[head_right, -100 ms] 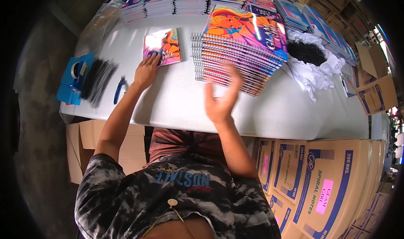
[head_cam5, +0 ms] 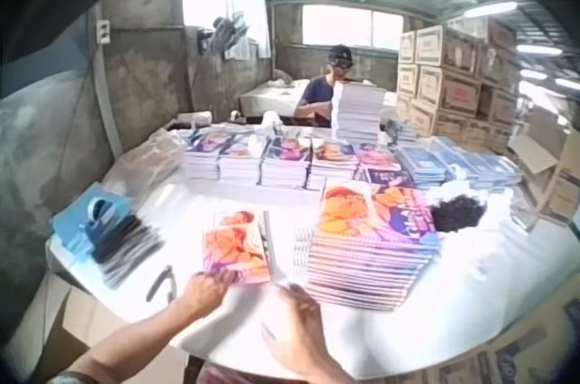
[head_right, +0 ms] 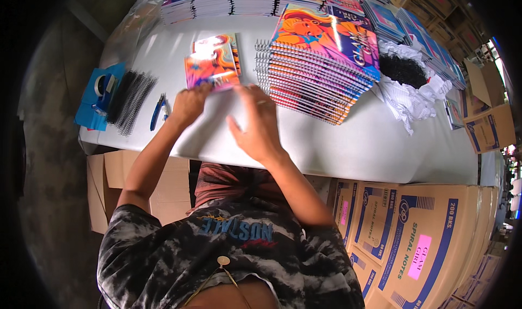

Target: The person assembles spiral-bound notebooks by inserting metal spirals into pre-punched holes and securing them with pliers. They handle multiple notebooks, align the spirals, and crimp the ends to complete the binding. Finished notebooks are stacked on the table.

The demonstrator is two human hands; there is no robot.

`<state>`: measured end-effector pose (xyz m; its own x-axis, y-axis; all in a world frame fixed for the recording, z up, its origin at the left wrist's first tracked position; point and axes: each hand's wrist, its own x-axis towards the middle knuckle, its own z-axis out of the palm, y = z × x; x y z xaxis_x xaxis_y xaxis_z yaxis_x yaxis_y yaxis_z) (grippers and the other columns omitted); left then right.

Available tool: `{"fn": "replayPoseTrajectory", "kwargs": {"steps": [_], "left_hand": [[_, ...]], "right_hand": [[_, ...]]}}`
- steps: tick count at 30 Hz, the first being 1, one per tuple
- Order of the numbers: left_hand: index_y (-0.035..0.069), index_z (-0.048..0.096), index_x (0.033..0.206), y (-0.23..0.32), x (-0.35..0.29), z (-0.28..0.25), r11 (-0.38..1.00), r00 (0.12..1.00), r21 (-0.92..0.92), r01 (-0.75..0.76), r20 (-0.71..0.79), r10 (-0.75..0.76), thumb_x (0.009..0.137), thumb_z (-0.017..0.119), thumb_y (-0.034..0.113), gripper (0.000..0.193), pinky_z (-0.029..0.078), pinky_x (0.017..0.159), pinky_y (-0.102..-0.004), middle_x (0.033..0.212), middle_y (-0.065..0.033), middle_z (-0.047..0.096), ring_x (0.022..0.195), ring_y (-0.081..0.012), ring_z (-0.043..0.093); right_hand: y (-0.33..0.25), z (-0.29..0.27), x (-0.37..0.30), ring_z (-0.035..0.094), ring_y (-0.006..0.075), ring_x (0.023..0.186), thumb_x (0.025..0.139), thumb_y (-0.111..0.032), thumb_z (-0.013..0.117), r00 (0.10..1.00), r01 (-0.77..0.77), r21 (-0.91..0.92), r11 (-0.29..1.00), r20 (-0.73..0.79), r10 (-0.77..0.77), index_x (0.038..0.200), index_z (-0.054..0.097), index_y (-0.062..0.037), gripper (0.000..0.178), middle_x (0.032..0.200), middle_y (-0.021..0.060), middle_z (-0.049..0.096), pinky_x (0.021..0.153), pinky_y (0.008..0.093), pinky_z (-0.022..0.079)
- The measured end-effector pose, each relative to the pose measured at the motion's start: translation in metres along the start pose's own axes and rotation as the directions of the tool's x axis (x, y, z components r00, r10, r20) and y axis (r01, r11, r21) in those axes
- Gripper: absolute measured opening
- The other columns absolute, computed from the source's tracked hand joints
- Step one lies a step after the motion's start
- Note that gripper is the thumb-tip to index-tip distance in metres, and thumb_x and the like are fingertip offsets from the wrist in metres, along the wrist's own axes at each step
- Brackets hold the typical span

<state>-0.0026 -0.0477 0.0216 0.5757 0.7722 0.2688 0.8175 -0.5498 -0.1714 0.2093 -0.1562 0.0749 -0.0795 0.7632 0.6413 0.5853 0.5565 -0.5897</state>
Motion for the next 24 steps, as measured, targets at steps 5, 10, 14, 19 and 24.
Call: {"fn": "replayPoseTrajectory", "kwargs": {"steps": [5, 10, 14, 19, 24], "left_hand": [[0.008, 0.064, 0.093, 0.05, -0.052, -0.119, 0.96, 0.98, -0.229, -0.162, 0.075, 0.184, 0.073, 0.064, 0.013, 0.02, 0.05, 0.059, -0.0354, 0.074, -0.0087, 0.063, 0.068, -0.0256, 0.062], [0.004, 0.046, 0.124, 0.009, -0.054, -0.121, 0.633, 0.858, -0.764, 0.124, -0.238, -0.455, 0.073, 0.062, 0.004, 0.053, 0.041, 0.089, -0.0357, 0.121, -0.0115, 0.051, 0.106, -0.0235, 0.052], [0.001, 0.057, 0.102, 0.026, -0.056, -0.016, -0.229, 0.806, -0.914, 0.334, 0.403, -0.433, 0.071, 0.052, -0.006, 0.033, 0.043, 0.086, -0.0291, 0.096, -0.0023, 0.061, 0.093, -0.0135, 0.056], [0.0, 0.058, 0.098, 0.033, -0.064, 0.004, 0.117, 0.89, -0.939, 0.323, 0.26, -0.375, 0.074, 0.053, -0.005, 0.025, 0.046, 0.077, -0.0291, 0.091, -0.0066, 0.062, 0.083, -0.0147, 0.058], [0.009, 0.064, 0.099, -0.113, -0.058, 0.012, 0.796, 0.712, -0.133, 0.591, -0.377, -0.592, 0.077, 0.055, 0.017, 0.026, 0.047, 0.076, -0.0413, 0.099, -0.0126, 0.061, 0.085, -0.0306, 0.06]], "right_hand": [[0.001, 0.026, -0.008, 0.06, 0.0273, 0.092, 0.076, -0.004, 0.057, 0.855, 0.098, -0.234, 0.967, 0.518, 0.039, 0.116, 0.055, -0.0029, 0.04, 0.094, 0.0152, 0.063, 0.086, 0.0376, 0.043], [0.024, -0.01, -0.011, 0.059, 0.0072, 0.075, 0.083, -0.013, 0.066, 0.906, -0.378, 0.641, 0.669, 0.107, 0.409, 0.093, 0.067, 0.0001, 0.017, 0.079, 0.0058, 0.067, 0.068, 0.0225, 0.048], [0.065, 0.022, -0.052, 0.06, 0.0093, 0.078, 0.079, -0.003, 0.068, 0.836, -0.544, 0.587, 0.599, 0.325, 0.441, 0.093, 0.064, 0.002, 0.016, 0.086, 0.0051, 0.066, 0.075, 0.0241, 0.048], [0.044, 0.002, -0.024, 0.058, 0.0117, 0.086, 0.075, 0.001, 0.069, 0.959, -0.268, 0.716, 0.645, 0.132, 0.251, 0.104, 0.06, 0.0027, 0.03, 0.106, 0.0094, 0.061, 0.076, 0.0247, 0.049], [0.074, 0.0, -0.036, 0.056, 0.0185, 0.104, 0.081, -0.003, 0.064, 0.891, -0.429, 0.554, 0.714, 0.389, 0.234, 0.114, 0.056, 0.0031, 0.034, 0.116, 0.0169, 0.058, 0.09, 0.0283, 0.044]]}}
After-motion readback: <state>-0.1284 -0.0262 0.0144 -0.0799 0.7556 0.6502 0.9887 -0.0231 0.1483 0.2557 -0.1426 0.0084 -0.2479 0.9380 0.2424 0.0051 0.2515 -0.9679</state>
